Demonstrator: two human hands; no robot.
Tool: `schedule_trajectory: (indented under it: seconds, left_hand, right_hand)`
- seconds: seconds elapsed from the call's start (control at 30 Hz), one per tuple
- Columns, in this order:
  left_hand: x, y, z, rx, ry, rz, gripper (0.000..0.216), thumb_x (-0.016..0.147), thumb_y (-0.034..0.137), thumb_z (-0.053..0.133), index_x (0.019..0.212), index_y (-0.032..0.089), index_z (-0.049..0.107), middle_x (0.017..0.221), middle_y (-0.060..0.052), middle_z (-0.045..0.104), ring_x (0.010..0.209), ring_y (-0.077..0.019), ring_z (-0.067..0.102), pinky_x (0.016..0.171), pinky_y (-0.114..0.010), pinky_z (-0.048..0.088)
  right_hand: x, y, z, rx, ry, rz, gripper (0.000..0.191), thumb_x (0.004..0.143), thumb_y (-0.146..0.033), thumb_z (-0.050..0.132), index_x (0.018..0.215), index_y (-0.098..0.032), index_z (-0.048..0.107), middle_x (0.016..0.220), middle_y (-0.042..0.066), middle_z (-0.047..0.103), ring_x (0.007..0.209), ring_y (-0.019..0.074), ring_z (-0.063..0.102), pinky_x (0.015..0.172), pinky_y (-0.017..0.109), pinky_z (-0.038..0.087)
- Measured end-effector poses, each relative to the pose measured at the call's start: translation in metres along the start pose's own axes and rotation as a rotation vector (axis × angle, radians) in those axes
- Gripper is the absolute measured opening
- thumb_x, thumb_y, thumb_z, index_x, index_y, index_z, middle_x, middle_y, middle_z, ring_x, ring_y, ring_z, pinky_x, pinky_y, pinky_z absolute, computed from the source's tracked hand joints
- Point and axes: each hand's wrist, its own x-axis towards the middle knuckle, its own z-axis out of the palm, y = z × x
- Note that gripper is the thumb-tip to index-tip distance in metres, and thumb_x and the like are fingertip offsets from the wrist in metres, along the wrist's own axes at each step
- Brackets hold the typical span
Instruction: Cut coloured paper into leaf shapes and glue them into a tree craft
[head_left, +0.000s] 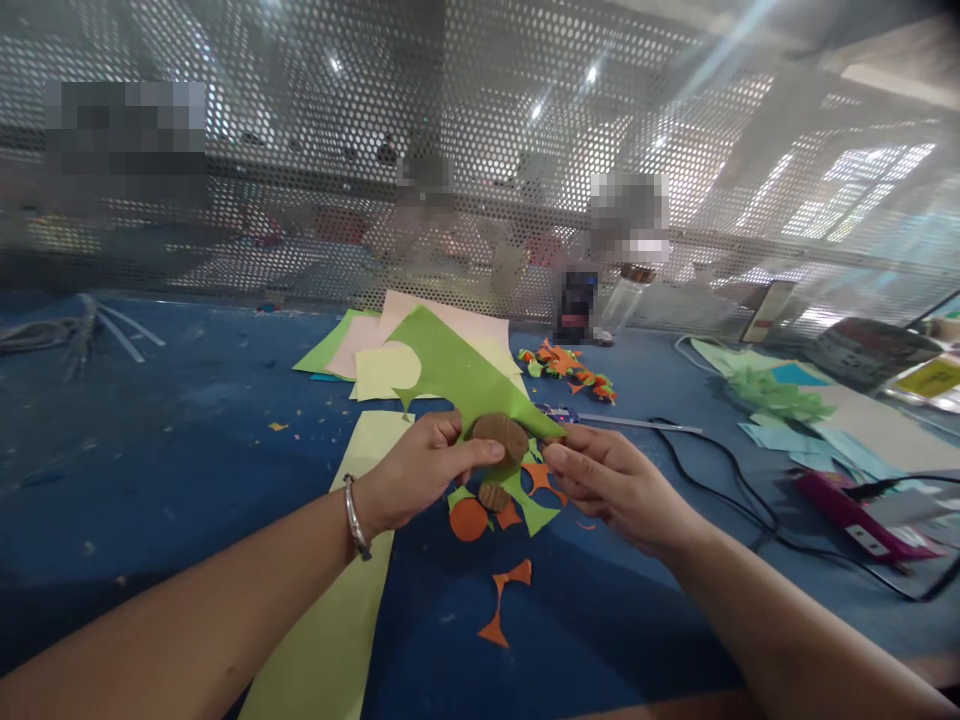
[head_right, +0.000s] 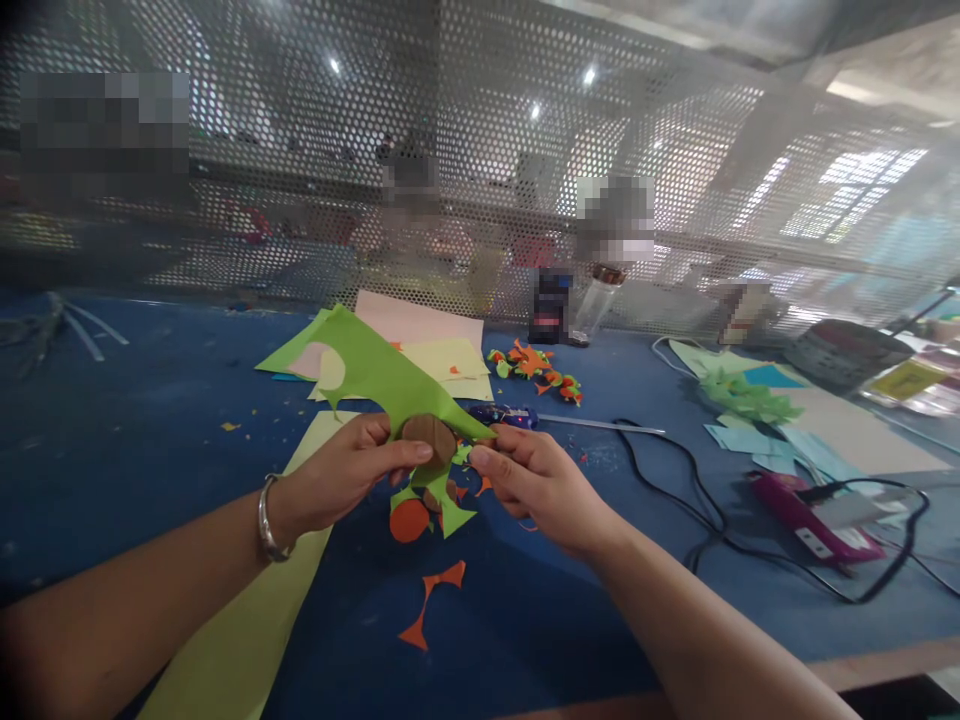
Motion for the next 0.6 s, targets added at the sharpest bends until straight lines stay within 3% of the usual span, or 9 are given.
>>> schedule_trajectory:
  seconds: [0.27, 0.6]
  left_hand:
    - [-0.001, 0.0007, 0.0002, 0.015, -0.01, 0.004, 0.032, 0.083, 0.036, 0.069, 0.063, 0.017, 0.054, 0.053, 0.005, 0.046, 0.051, -0.0076, 0.037, 0.052, -0.025, 0.026]
    - [0.0004, 0.0018, 0.0019, 0.036, -0.018, 0.012, 0.028, 0.083, 0.037, 0.069, 0.068, 0.016, 0.058, 0.054, 0.006, 0.046, 0.052, -0.0082, 0.038, 0.053, -0.024, 0.027]
  right_hand:
    - [0.0002, 0.0044, -0.0023, -0.013, 0.003, 0.009, 0.038, 0.091, -0.05, 0.069, 0.086, -0.02, 0.046, 0.063, -0.011, 0.021, 0.051, 0.0043, 0.014, 0.041, 0.02, 0.01]
    - [0.0017, 0.0056, -0.0045, -0.008, 0.009, 0.014, 0.037, 0.091, -0.05, 0.069, 0.086, -0.019, 0.049, 0.064, -0.01, 0.023, 0.051, 0.0043, 0.014, 0.041, 0.02, 0.01]
